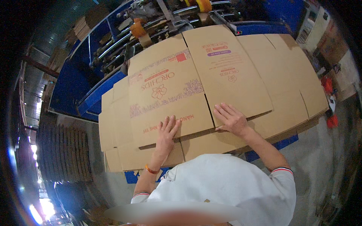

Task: The person repeatedly picks up flat cardboard sheets from a stack and places them onto a conveyor or machine, aligning them by hand. The sheets are handled one at a time and stacked in a consistent orientation.

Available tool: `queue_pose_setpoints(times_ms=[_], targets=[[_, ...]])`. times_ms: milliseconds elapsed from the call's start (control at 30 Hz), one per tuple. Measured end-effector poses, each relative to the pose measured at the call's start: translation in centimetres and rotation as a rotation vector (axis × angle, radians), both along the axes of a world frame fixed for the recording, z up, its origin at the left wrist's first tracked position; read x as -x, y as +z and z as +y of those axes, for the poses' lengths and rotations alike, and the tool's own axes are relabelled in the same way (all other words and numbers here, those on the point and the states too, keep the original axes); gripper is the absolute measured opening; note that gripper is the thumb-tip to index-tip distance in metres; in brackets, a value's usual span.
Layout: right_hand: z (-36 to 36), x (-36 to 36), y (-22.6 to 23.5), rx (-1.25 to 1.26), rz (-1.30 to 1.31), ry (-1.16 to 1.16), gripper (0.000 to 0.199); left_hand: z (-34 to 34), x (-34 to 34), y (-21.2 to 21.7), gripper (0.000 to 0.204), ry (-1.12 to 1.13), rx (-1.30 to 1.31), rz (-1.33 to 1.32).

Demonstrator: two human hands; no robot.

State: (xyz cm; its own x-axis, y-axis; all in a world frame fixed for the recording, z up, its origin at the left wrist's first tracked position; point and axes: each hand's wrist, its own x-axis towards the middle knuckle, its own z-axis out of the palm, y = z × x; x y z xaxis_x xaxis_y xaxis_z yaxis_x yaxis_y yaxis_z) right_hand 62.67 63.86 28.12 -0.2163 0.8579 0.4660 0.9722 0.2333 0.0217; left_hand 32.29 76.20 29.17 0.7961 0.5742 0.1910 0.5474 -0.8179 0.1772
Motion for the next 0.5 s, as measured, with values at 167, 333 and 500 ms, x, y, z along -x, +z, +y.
queue_pose_setpoints(times_ms=[167, 333, 500], targets=[[6.3, -2.0, -0.1, -0.059, 0.039, -0.016, 0.073, 6.4, -2.5, 0.1, 0.08, 0.021, -0.053, -0.002], [13.0, -4.2, 0.4, -0.143, -0.002, -0.045, 0.069, 12.9, -5.5, -0.3, 0.073, 0.013, -0.199, -0.055], [16.4, -6.1, -0.6, -0.157, -0.118, -0.102, 0.071, 15.6, -6.7, 0.1, 0.07, 0.03, -0.257, -0.01]])
